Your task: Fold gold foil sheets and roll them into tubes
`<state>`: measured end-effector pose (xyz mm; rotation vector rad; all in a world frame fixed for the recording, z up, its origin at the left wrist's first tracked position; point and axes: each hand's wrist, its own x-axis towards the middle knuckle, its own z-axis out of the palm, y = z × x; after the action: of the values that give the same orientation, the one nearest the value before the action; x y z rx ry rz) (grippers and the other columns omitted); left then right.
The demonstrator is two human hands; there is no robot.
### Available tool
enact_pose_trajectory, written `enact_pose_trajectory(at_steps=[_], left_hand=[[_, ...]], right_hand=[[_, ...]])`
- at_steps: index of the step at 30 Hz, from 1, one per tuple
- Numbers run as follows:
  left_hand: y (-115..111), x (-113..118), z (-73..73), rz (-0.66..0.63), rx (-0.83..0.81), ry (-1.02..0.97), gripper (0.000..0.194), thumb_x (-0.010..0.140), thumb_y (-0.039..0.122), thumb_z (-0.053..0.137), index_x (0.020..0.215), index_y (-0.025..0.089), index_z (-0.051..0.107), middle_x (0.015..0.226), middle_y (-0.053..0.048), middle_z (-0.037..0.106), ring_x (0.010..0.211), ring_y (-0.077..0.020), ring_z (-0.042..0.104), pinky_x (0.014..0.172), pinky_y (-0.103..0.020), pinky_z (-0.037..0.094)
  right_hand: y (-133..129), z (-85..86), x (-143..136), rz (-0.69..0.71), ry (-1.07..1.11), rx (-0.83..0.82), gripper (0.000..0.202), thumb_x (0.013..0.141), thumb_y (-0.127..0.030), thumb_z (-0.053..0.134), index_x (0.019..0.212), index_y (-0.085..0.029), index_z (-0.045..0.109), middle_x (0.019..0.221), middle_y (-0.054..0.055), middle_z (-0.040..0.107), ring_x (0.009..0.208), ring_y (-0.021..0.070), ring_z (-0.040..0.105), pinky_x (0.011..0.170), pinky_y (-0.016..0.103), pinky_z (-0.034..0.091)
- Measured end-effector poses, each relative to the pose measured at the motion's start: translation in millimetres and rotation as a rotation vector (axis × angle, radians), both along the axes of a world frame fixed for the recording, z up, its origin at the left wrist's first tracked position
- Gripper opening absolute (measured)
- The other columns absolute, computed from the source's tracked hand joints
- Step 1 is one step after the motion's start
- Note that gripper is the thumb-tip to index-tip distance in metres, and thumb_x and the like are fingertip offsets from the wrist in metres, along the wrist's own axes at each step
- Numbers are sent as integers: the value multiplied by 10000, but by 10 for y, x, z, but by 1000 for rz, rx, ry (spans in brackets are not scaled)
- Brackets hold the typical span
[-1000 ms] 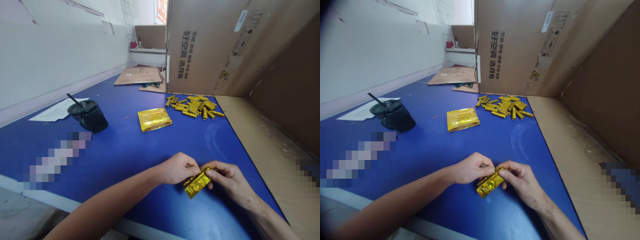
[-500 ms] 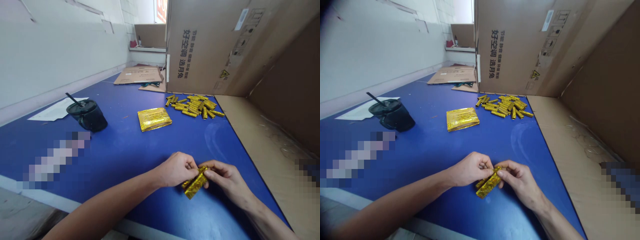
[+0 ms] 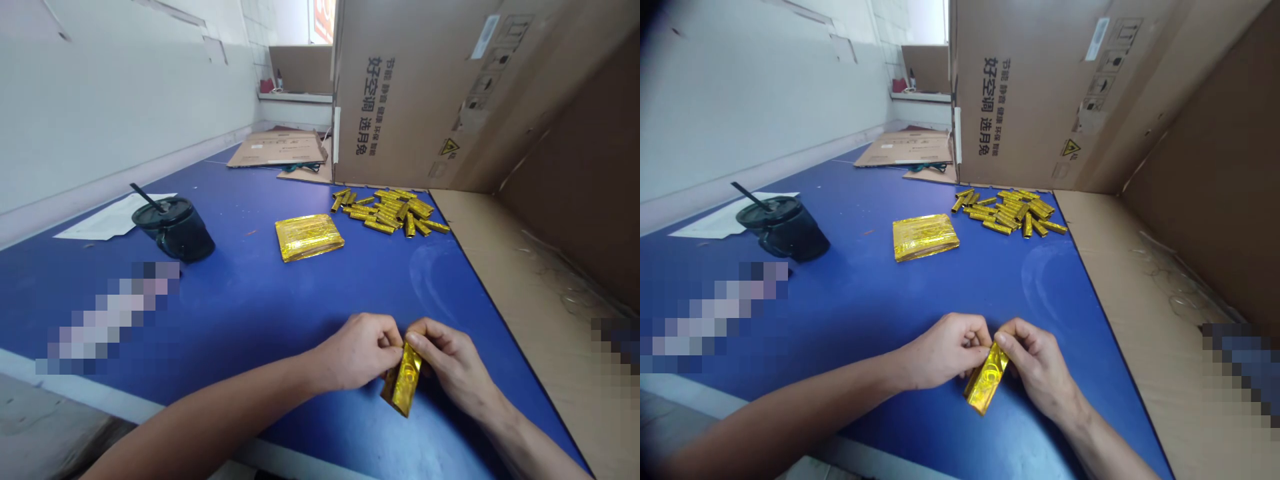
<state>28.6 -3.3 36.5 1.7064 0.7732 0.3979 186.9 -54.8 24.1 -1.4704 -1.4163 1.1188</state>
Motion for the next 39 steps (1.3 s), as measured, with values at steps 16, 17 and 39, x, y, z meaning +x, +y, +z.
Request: enact_pose_trajectory(at_steps=[16,17,39], left_hand=[[41,12,39,-170,-609,-112,199,759,272,477,649,111,520,522,-1,546,419,-82,522,378,-175,406],[36,18,46,-145,-591,-96,177,746,257,484,647,113,517,514,3,546,414,-83,521,371,-173,403],[-116,0,49,-13,159,119,137,724,161,400,594,155,441,541,35,494,474,-61,427,422,-157,299]], right_hand=[[34,25,25,-76,216,-31,320,697,-461,582,589,-168,513,465,-45,448,390,68,356,379,199,294],[35,24,25,-76,204,-29,320,698,-464,580,591,-169,515,468,-45,447,394,70,359,382,200,298],[29,-46,-63,-112,232,-54,317,683,-464,598,624,-170,494,475,-65,416,402,58,364,379,184,286]])
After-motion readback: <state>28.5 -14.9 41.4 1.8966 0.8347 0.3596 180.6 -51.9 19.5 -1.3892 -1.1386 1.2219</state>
